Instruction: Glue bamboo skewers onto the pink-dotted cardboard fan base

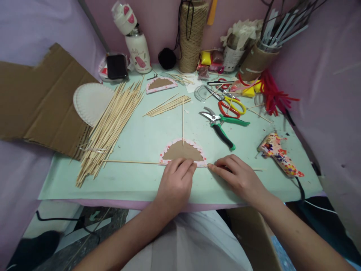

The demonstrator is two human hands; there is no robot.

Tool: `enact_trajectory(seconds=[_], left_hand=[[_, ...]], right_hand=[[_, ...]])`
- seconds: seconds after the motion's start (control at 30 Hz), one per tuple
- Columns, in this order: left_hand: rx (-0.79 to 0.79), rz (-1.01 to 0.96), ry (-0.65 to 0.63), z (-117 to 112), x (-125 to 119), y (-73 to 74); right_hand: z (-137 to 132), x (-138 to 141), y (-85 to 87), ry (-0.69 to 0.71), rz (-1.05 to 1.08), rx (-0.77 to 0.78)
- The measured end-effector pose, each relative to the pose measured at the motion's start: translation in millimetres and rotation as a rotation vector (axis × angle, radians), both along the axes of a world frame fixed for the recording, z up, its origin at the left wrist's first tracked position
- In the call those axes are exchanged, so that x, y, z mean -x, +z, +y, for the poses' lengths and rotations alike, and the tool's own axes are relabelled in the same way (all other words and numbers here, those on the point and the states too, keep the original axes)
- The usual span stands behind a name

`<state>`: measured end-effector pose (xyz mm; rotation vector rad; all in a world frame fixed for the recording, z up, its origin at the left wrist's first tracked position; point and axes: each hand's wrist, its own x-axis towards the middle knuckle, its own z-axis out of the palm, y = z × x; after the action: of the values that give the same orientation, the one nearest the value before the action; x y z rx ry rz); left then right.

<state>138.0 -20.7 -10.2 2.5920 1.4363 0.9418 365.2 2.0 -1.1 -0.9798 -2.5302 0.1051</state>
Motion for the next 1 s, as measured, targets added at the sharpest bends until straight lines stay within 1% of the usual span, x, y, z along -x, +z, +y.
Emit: enact_trajectory(seconds=[0.23,0.67,1.0], left_hand=[[0.001,0.002,0.009,-0.6,-0.1,-2.0],[-0.009,0.012,-0.004,0.0,-0.1,-1.2],[-0.006,0.017,0.003,0.0,0.2,-1.0]], right_hand=[[-0.5,-1.1,-1.2,0.010,-0.021,-0.018],[0.1,0.3,0.8,-0.004,-0.016,-0.005],[-0.7,-1.5,-1.0,0.015,-0.026,-0.028]])
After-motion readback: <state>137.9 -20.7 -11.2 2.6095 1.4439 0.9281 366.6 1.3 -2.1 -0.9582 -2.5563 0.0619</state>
